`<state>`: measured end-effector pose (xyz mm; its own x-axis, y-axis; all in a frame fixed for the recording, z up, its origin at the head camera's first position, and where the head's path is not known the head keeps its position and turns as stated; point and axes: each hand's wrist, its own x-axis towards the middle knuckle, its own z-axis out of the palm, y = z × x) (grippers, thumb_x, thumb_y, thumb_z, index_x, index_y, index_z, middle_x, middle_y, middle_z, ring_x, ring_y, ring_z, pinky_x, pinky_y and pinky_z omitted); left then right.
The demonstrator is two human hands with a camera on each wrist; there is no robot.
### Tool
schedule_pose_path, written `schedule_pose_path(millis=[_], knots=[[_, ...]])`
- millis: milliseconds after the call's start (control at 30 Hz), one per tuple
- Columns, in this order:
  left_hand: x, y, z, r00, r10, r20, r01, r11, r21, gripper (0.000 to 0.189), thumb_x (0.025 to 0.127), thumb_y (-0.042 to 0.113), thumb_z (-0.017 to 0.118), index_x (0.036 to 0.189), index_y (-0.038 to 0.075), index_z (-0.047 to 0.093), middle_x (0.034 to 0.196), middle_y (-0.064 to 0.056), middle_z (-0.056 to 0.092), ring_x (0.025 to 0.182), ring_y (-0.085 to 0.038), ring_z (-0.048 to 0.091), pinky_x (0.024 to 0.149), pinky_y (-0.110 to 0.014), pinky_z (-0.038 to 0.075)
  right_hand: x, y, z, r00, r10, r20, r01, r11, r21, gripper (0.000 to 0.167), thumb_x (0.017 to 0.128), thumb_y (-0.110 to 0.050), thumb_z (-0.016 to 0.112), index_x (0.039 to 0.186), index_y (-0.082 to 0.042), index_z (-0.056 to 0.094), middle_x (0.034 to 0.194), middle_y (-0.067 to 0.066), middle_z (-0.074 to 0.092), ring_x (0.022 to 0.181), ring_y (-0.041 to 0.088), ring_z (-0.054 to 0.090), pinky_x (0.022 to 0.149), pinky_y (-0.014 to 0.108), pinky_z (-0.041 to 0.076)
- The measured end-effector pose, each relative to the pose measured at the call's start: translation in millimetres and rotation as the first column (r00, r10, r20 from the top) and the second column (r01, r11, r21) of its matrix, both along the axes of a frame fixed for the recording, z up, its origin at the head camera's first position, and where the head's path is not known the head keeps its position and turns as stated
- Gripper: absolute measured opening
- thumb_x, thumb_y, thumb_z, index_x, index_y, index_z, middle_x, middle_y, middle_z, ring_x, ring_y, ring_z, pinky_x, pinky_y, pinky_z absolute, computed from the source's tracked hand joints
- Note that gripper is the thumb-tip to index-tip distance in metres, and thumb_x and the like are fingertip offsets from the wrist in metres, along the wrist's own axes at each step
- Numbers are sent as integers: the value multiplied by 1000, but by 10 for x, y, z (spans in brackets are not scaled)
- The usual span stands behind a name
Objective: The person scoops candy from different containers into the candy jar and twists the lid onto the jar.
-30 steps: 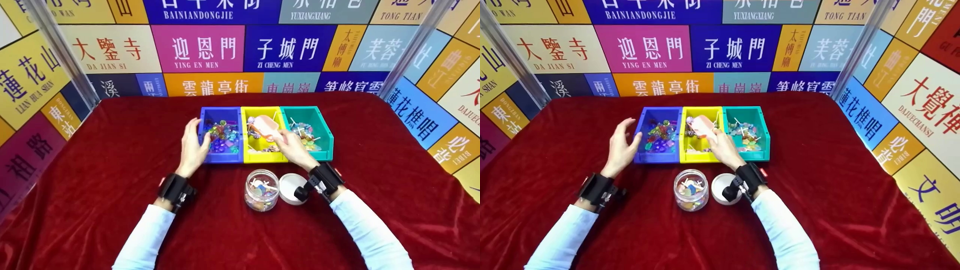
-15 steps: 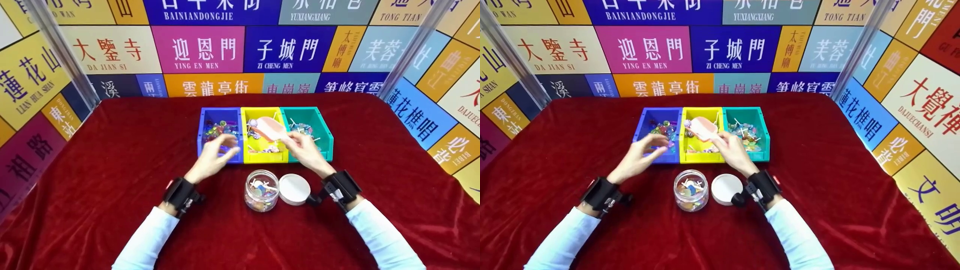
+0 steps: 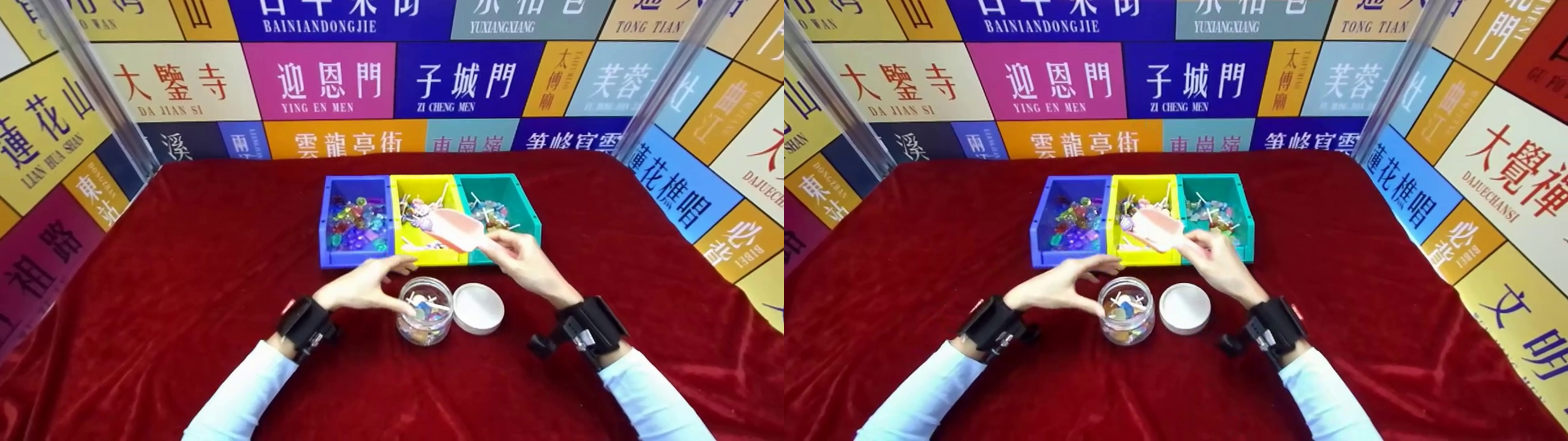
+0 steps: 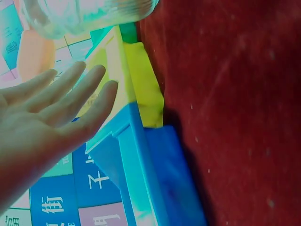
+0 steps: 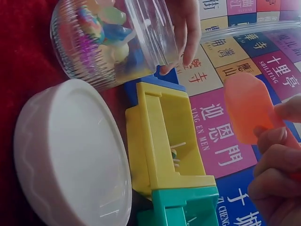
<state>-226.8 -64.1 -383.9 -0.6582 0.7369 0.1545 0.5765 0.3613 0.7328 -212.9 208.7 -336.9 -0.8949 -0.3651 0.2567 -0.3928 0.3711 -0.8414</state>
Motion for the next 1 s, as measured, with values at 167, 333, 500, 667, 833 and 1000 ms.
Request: schedule_pose_path(millis=[167, 333, 500, 667, 833, 1000], knots=[[21, 63, -25, 999, -39, 15, 40, 994, -104, 87, 65, 34, 78, 133, 1, 35, 128, -12, 48, 113, -19, 48, 95, -33, 40, 65, 104, -10, 997, 71, 35, -71, 997, 2, 17, 87, -5, 55, 97, 7, 61, 60, 1, 44, 50, 5, 38, 43, 19, 31], [40, 82, -50, 999, -37, -4, 36, 986, -164, 92, 60, 37, 80, 134, 6, 36, 127, -5, 49, 112, -14, 48, 97, -24, 36, 36, 248, -116, 984, 157, 87, -163, 985, 61, 16, 87, -7, 56, 99, 0, 65, 78, 13, 59, 68, 9, 49, 57, 18, 43], [40, 106, -68, 997, -68, -28, 63, 988, -142, 91, 57, 35, 82, 131, 6, 38, 123, -5, 53, 110, -16, 51, 95, -20, 36, -12, 335, -190, 968, 245, 47, -250, 957, 148, 14, 86, -10, 58, 96, -10, 67, 84, 6, 64, 77, 12, 52, 66, 20, 45], [39, 128, -88, 993, -94, -69, 85, 989, -124, 87, 57, 33, 82, 127, 3, 39, 121, -7, 54, 108, -18, 53, 94, -20, 38, 17, 329, -138, 951, 306, -39, -290, 931, 220, 11, 85, -13, 59, 93, -12, 67, 81, 6, 63, 76, 13, 52, 65, 20, 45], [49, 125, -86, 995, -80, -65, 71, 989, -131, 83, 58, 32, 82, 125, 5, 41, 118, -5, 55, 105, -18, 54, 92, -20, 40, 63, 274, -65, 942, 320, -99, -276, 910, 310, 13, 86, -20, 59, 91, -12, 67, 79, 0, 63, 73, 12, 53, 62, 20, 44], [57, 127, -78, 996, -64, -56, 55, 987, -149, 83, 59, 33, 82, 127, 7, 41, 118, -4, 55, 105, -15, 54, 92, -20, 39, 100, 233, -2, 935, 321, -153, -237, 884, 402, 14, 86, -25, 57, 89, -14, 66, 76, -4, 61, 68, 8, 51, 59, 20, 43]])
